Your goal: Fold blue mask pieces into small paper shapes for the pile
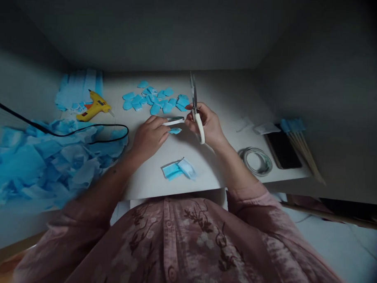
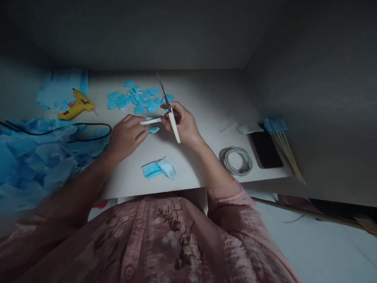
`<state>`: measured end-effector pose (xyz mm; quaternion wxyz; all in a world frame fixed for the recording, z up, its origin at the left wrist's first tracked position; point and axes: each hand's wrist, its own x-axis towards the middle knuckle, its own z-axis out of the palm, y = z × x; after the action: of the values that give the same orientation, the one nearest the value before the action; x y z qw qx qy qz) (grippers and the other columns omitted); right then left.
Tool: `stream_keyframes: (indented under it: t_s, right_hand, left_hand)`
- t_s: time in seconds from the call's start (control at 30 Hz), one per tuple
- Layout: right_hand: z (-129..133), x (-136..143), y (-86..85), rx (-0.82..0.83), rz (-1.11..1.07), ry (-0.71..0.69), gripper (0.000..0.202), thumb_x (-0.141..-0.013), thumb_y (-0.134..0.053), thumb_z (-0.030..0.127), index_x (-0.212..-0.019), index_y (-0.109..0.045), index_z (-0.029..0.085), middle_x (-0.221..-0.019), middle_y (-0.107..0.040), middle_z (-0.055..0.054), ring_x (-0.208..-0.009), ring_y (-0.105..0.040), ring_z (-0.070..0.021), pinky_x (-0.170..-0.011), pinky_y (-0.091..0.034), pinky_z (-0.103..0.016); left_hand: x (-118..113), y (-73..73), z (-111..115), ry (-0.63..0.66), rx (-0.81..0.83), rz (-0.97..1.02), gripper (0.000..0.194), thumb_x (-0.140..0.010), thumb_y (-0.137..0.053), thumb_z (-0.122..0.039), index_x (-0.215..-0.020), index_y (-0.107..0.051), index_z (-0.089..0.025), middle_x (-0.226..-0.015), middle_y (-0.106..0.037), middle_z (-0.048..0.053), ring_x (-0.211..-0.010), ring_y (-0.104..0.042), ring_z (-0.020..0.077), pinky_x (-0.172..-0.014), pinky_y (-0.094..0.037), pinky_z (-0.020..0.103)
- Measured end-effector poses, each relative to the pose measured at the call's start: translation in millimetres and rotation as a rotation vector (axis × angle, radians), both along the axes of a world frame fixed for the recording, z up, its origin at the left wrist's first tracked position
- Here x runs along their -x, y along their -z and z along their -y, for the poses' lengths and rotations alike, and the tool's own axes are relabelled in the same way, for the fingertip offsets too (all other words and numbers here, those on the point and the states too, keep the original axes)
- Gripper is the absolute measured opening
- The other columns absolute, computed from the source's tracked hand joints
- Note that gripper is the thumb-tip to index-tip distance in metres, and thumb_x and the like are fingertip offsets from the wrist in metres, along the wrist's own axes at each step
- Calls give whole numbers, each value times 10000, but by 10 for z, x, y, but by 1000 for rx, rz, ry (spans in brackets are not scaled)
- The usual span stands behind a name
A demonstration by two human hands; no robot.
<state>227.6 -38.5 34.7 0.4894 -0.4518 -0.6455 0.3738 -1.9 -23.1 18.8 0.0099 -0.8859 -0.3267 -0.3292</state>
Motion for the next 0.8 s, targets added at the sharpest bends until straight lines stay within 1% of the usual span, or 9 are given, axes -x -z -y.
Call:
stream_keyframes:
  t_s: [0.17, 0.3, 0.37, 0.5, 0.6, 0.7, 0.8]
  right_hand:
    - [20, -6, -35, 28, -49, -47, 657, -739, -787, 730, -1159, -599, 261, -850, -604, 12, -754, -572, -144, -725, -517, -307]
    - [41, 14, -60, 6, -36, 19, 700, -763, -735, 787, -1200, -594, 260, -873, -617, 1, -772, -591, -157, -754, -520, -326]
    - [47, 3, -71, -17, 4, 55, 713, -771, -725, 794, -1218, -588, 256, -907, -647, -11, -810, -619, -174, -789, -526, -341]
    - [39, -62, -65, -76, 199, 119, 727, -794, -707, 790, -1274, -579, 259, -1059, -717, -64, -931, -665, -234, -881, -537, -403]
    - [11, -106, -20, -152, 372, 154, 725, -836, -666, 773, -1320, -585, 239, -1169, -723, -119, -1062, -659, -298, -960, -525, -469]
    - [-14, -114, 33, -219, 544, 172, 700, -881, -638, 729, -1334, -613, 196, -1207, -724, -158, -1105, -645, -333, -984, -512, -493]
    - [-19, -97, 65, -258, 640, 170, 676, -922, -618, 677, -1359, -627, 161, -1210, -732, -173, -1112, -645, -337, -984, -513, -482]
  left_hand:
    - [15, -8, -17, 11, 12, -3, 157, -924, -645, -108, -921, -752, -224, -1075, -765, 71, -1047, -693, 250, -861, -572, 390]
    - [17, -18, 3, -51, -48, 32, 141, -933, -653, -133, -905, -745, -238, -1079, -773, 59, -1011, -686, 247, -835, -558, 391]
    - [29, -20, -6, -87, -91, 74, 139, -925, -662, -129, -898, -735, -244, -1069, -775, 49, -993, -686, 238, -843, -559, 383]
    - [64, -28, -55, -170, -144, 170, 136, -885, -680, -106, -854, -708, -236, -994, -764, 38, -951, -687, 229, -846, -567, 378]
    - [79, -35, -82, -215, -134, 189, 130, -879, -679, -111, -840, -695, -234, -975, -762, 26, -958, -698, 226, -852, -568, 378]
    - [80, -35, -86, -213, -128, 215, 113, -894, -672, -127, -858, -695, -231, -999, -767, 26, -985, -703, 222, -873, -565, 374]
    - [76, -30, -81, -215, -126, 240, 108, -895, -666, -124, -887, -705, -224, -1020, -768, 33, -1000, -703, 220, -882, -557, 370]
